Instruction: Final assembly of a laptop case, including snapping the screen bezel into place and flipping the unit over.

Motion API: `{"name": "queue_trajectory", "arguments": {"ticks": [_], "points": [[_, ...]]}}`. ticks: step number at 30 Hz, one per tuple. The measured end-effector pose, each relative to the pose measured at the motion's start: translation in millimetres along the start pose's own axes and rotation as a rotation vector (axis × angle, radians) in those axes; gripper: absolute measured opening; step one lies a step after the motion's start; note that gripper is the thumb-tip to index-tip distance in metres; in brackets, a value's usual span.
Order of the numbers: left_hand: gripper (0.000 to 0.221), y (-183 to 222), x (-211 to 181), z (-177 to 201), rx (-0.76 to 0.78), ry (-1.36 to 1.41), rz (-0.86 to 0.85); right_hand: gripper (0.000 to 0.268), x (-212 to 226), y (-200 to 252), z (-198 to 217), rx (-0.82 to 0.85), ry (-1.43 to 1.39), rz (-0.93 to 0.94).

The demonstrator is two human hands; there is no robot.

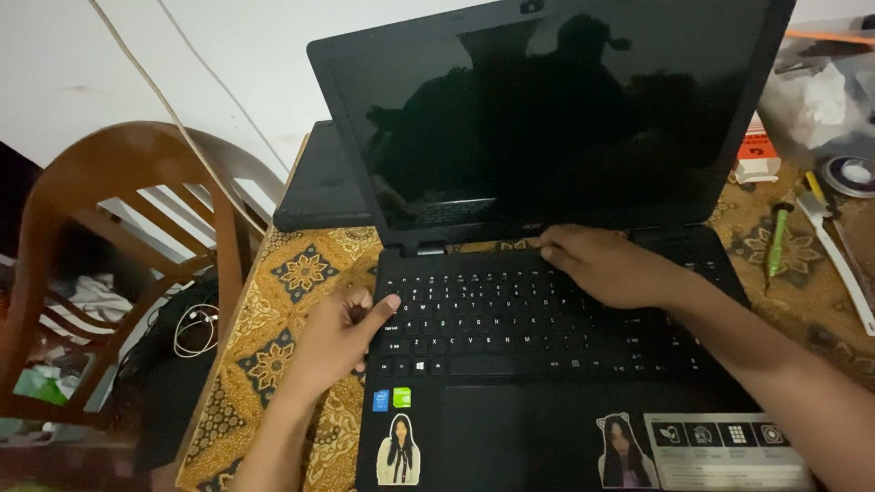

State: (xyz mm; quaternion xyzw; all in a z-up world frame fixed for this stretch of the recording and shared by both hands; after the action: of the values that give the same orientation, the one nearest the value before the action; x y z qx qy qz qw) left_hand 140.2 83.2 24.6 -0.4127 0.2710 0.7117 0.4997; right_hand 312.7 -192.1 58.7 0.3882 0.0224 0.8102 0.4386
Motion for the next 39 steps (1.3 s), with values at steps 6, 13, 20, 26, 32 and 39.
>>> {"name": "queue_trajectory", "arguments": {"ticks": [6, 13, 20, 26, 32, 39], "points": [[0.04, 2, -9, 0, -0.027, 0.03, -0.012, 0.05, 5, 3, 3, 0.018, -0.036, -0.029], [0.038, 7, 1, 3, -0.09, 0.098, -0.101, 0.054, 0, 8, 3, 0.024, -0.18, -0.065], [0.035, 8, 1, 3, -0.063, 0.081, -0.013, 0.055, -4, 9, 3, 0.043, -0.255, -0.093], [0.033, 11, 2, 5, -0.048, 0.134, 0.055, 0.054, 8, 23, 16, 0.024, -0.193, -0.045], [0.034, 21, -3, 14, 0.13, -0.074, 0.221, 0.048, -13, 74, 47, -0.344, 0.183, -0.124], [0.067, 47, -58, 20, 0.154, -0.05, 0.47, 0.086, -145, 180, -58, -0.732, 0.448, -0.366]]}}
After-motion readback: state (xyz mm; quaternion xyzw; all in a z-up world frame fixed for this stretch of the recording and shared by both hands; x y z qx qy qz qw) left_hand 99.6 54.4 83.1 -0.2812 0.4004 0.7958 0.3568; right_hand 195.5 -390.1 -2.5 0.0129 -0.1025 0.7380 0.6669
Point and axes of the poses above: each hand's wrist, its own y-axis away from the middle knuckle, its own z-axis out of the back of the hand, x = y × z, the point moved 3 cm from there along -y, towards the middle knuckle, and after that the axes turned 8 degrees about -z, right-handed, at the moved point
